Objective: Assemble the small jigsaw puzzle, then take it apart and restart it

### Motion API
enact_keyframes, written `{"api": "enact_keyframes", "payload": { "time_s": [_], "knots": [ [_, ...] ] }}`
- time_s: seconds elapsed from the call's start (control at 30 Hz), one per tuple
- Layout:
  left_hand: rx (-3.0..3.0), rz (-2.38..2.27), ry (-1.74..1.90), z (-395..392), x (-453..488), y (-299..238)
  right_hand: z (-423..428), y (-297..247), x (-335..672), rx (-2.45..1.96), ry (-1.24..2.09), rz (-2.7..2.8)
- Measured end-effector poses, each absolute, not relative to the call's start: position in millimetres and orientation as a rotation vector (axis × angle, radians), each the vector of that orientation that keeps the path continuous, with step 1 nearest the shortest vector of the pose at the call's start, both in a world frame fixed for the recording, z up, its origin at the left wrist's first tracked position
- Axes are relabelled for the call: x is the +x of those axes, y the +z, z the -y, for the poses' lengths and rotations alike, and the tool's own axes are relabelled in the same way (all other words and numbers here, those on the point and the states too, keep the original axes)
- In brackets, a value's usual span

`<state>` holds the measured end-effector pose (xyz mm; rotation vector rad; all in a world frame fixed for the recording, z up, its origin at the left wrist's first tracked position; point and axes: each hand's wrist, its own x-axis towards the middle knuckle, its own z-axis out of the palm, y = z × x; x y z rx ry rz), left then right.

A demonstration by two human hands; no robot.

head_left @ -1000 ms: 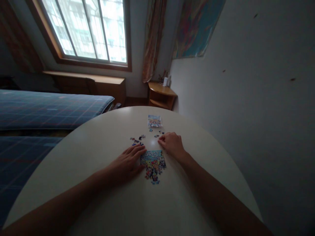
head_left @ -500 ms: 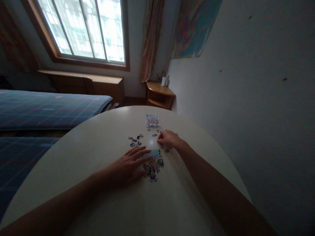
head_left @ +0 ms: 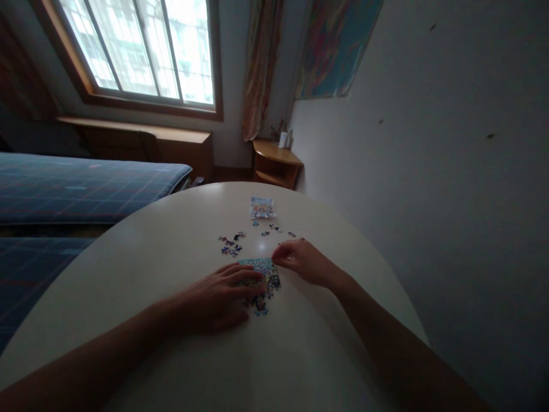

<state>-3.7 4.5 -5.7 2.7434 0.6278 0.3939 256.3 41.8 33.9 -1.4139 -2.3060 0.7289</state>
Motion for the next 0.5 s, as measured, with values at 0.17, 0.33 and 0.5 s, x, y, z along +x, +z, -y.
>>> {"api": "enact_keyframes", "payload": {
  "time_s": [0.17, 0.33, 0.5],
  "knots": [
    [2.737, -0.643, 0.38, -4.2, -2.6, -4.2, -3.6, 29.0, 272.3, -1.328, 1.002, 2.265],
    [2.714, -0.649, 0.391, -4.1, -3.1, -3.9, 4.5, 23.1, 270.5, -1.378, 0.89, 2.309],
    [2.721, -0.627, 0.389, -4.5, -3.7, -4.7, 4.0, 21.0, 267.2, -1.37, 0.792, 2.316]
  ]
}}
